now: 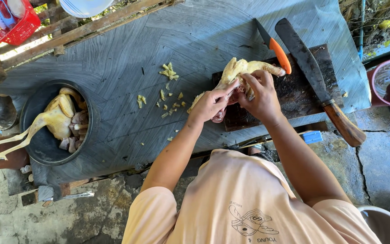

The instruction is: Cutting and washing a whole raw chicken to prepare it for cooking.

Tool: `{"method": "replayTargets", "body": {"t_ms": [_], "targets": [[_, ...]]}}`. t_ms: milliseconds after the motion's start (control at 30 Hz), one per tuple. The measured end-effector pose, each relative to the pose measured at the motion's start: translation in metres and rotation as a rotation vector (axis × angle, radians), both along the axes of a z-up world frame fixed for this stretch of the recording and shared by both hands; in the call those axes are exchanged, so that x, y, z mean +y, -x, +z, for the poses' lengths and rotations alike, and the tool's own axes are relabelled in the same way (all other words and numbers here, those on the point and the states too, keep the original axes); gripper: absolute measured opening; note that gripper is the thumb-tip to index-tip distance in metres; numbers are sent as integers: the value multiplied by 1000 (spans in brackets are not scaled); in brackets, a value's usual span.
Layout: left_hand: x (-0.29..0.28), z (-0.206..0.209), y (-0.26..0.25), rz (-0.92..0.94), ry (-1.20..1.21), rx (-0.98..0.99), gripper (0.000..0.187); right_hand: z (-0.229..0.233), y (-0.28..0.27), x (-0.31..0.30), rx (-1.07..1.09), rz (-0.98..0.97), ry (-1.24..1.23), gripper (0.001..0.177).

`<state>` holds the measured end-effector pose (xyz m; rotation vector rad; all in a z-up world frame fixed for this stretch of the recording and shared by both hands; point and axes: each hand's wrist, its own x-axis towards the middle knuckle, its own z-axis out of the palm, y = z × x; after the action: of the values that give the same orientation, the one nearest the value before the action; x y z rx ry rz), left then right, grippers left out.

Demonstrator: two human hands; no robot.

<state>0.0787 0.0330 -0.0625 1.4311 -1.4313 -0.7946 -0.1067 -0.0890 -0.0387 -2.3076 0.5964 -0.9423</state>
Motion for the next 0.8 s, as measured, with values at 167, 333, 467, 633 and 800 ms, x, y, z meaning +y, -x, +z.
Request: {"method": "replayTargets", "body": {"t_ms": [167,333,467,633,800], "targets": [[3,19,7,17,-99,-11,25,-2,0,0,19,-6,-20,61],[5,3,6,42,-70,3,33,-3,3,0,-4,8,-21,63],[7,13,9,22,-45,26,28,-3,4,0,26,-3,-15,62],[9,14,8,31,-188,37,55,-3,3,-3,29,-3,-32,61],[3,27,14,26,-80,112,56,-3,1,-6,71,-61,117,58]]}}
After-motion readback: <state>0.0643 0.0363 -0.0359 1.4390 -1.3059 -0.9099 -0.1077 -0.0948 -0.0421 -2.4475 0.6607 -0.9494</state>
